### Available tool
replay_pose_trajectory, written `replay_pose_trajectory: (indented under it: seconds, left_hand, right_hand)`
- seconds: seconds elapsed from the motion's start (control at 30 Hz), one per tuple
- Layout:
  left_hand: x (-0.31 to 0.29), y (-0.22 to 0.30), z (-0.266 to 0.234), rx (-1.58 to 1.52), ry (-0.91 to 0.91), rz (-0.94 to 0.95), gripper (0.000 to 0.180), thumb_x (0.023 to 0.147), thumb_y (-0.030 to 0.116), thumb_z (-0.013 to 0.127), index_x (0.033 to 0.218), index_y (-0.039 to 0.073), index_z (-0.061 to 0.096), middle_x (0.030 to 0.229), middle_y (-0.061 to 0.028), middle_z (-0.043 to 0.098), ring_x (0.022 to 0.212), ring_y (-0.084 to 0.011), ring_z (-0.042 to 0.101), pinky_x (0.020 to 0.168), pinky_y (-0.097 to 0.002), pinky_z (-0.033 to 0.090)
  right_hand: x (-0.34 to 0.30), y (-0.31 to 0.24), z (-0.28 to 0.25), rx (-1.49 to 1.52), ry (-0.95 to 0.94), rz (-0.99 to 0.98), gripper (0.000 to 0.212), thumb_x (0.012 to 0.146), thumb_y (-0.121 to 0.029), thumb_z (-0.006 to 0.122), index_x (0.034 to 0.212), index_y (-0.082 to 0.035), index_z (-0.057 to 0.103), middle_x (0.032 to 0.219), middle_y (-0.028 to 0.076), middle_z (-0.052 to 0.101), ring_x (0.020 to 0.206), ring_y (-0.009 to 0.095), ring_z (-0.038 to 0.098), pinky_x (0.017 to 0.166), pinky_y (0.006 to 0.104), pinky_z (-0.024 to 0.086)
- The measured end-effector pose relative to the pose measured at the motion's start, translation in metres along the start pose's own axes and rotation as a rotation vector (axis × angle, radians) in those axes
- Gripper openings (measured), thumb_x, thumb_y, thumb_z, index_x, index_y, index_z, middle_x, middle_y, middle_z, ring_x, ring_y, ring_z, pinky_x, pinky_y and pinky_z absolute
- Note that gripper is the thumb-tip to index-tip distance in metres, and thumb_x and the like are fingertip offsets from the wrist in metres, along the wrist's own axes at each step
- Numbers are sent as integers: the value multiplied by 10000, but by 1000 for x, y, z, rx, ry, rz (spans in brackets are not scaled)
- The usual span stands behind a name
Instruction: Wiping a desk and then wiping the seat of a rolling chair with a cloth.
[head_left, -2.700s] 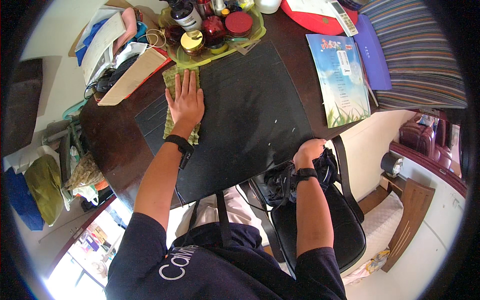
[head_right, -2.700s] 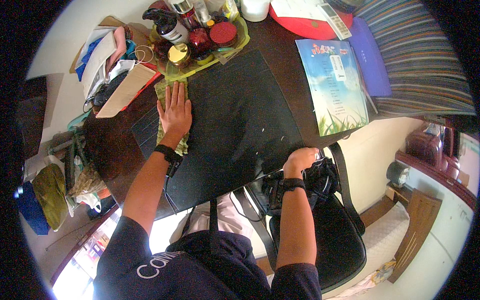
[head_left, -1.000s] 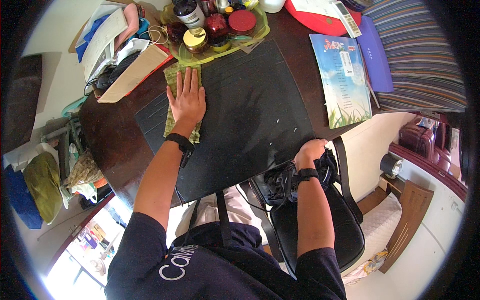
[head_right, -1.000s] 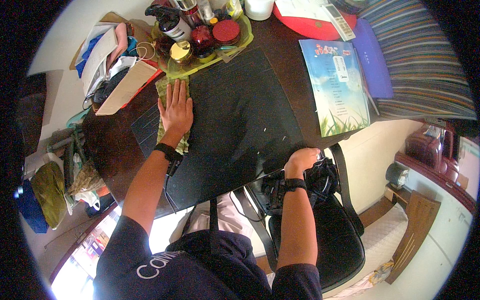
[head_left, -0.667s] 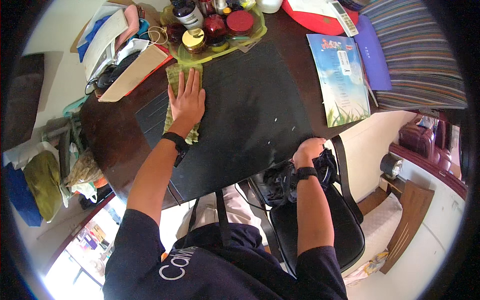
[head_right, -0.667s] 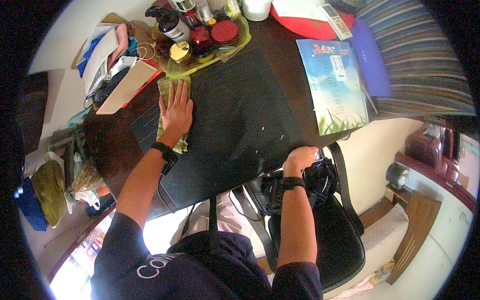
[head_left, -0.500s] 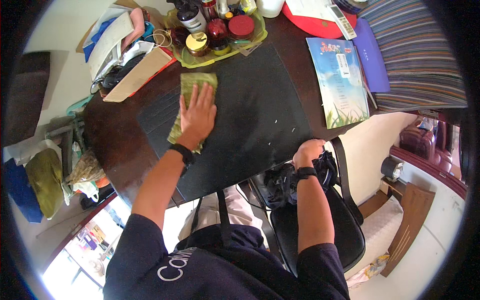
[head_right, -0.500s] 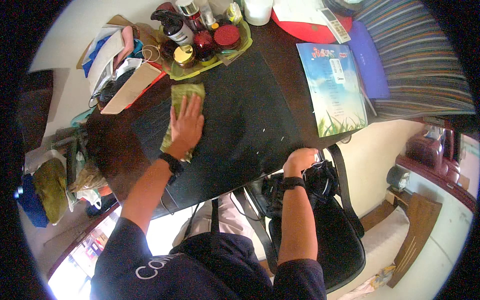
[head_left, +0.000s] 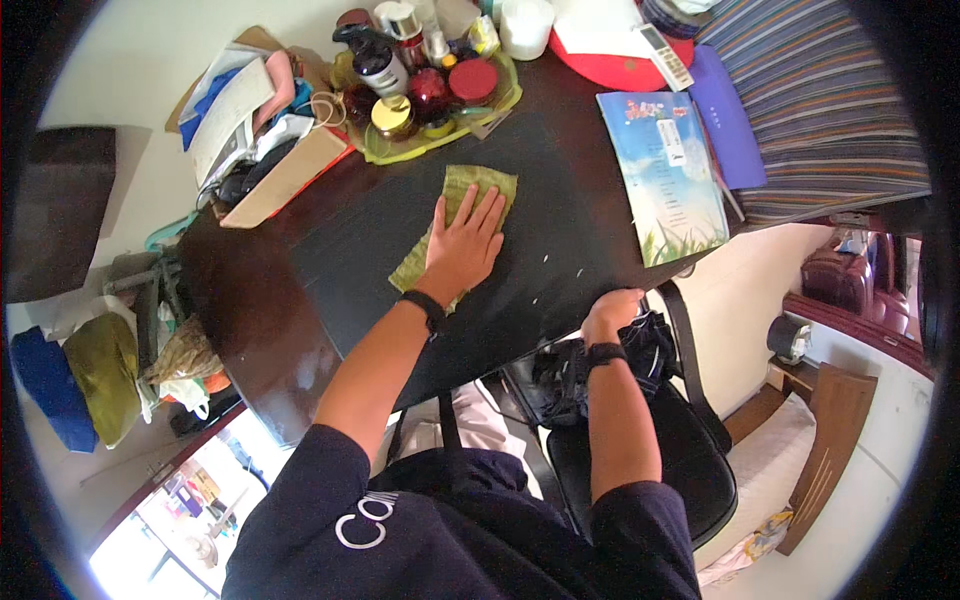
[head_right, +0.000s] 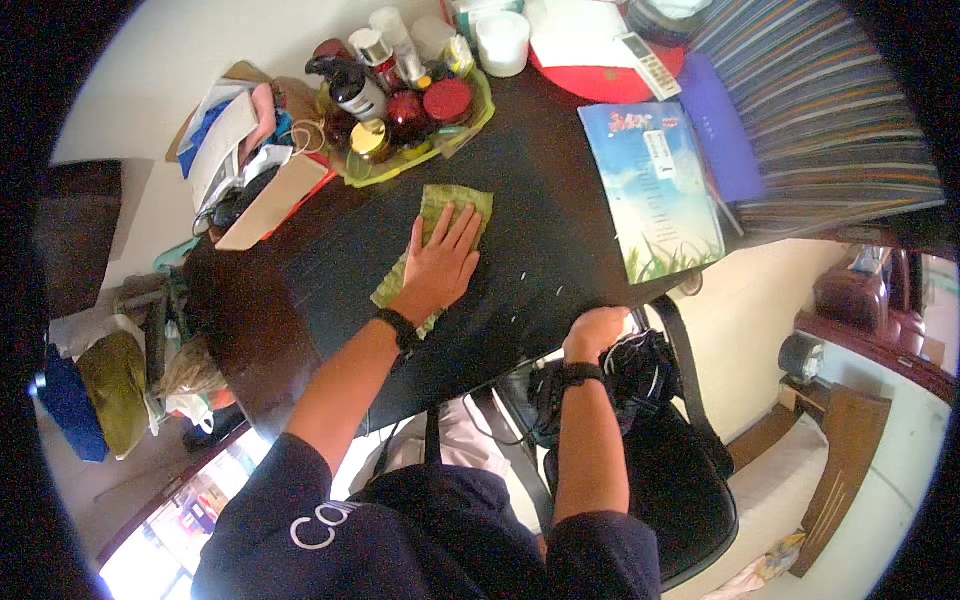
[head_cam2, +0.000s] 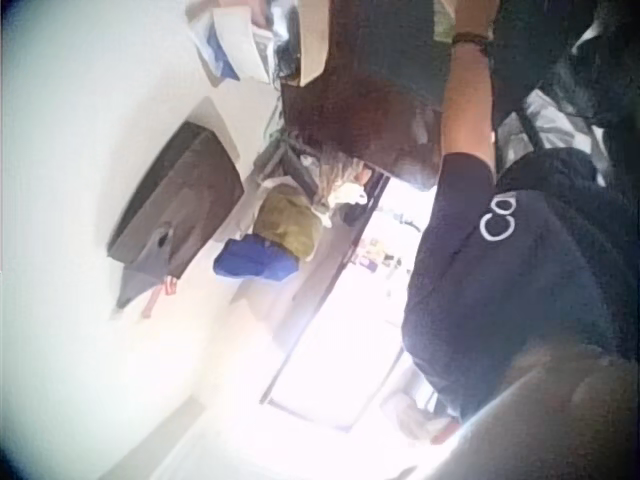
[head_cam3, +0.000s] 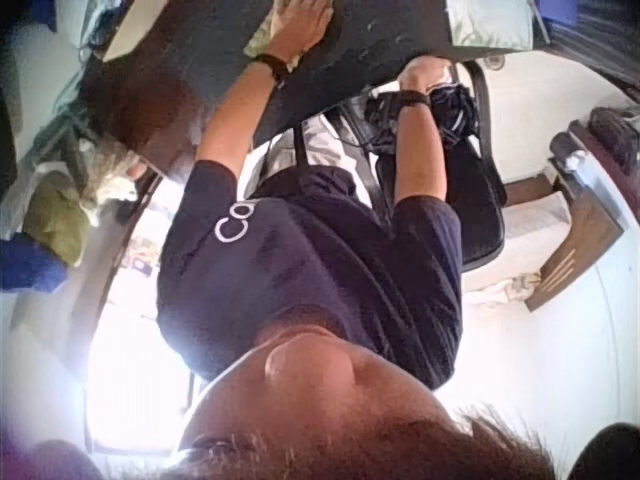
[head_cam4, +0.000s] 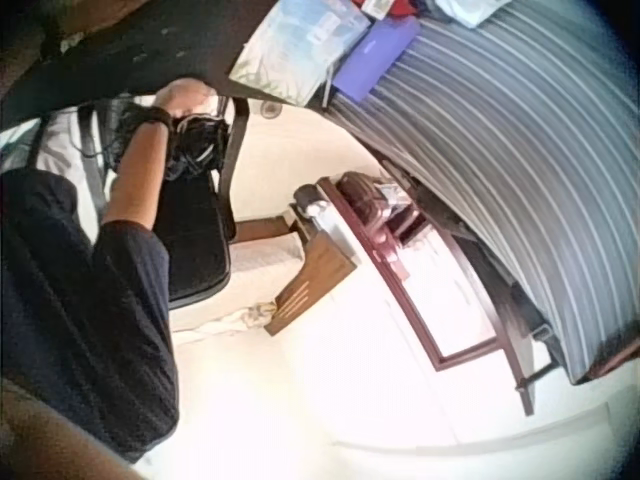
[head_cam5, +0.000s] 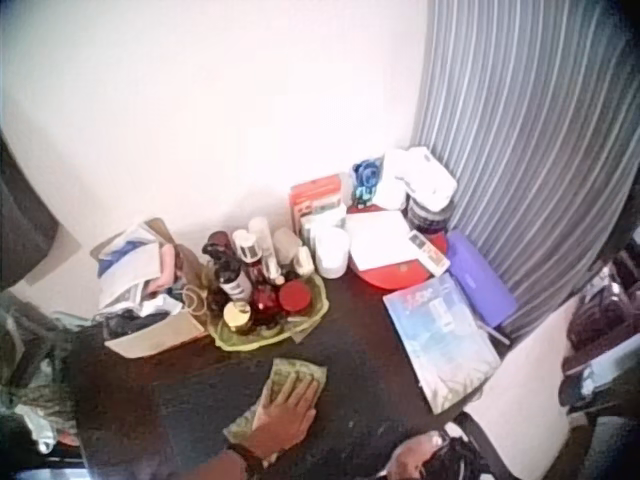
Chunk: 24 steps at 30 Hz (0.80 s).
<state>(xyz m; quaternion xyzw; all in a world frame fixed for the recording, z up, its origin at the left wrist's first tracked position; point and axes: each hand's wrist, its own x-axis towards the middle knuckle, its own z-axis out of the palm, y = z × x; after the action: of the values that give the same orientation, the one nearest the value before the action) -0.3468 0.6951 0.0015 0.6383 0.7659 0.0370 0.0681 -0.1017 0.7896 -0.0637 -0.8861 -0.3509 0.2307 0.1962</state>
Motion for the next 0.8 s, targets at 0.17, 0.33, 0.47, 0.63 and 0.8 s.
replay_pose_trajectory:
  seconds: [0.17,0.33,0.47,0.63,0.8]
  left_hand:
    - [83,-7,12,88,81,-40,559,974,363,356,1481,142,279,1542,-9,267,1429,-235,219,1105,-580,194]
    - [150,6,11,28,113,-25,567,974,369,361,1484,140,265,1555,-13,238,1437,-222,199,1107,-575,205]
    - [170,9,15,29,42,-37,575,982,397,325,1496,161,223,1568,1,197,1448,-214,164,1114,-574,197]
    - [166,7,21,50,82,4,559,989,384,310,1497,168,226,1567,20,198,1448,-206,164,1127,-574,170]
    - [136,19,22,102,85,118,552,983,380,325,1487,163,264,1559,18,230,1443,-206,184,1131,-564,148]
  right_hand:
    - [-31,-23,-11,97,-26,23,570,1025,-312,207,971,104,593,1004,306,631,936,456,595,817,488,461]
    - [-23,-15,-9,103,21,36,573,1015,-325,238,997,124,593,1020,332,617,930,491,572,829,516,427]
    - [-24,-14,-8,135,41,59,583,1011,-338,242,1016,125,597,1032,326,617,960,490,562,841,507,418]
    - [-21,-13,-8,200,-47,114,614,991,-390,234,1028,122,573,1113,312,599,1029,458,556,871,481,423]
    - [-25,-20,-10,158,-64,142,602,988,-375,234,1029,122,572,1141,314,587,1057,454,550,882,483,424]
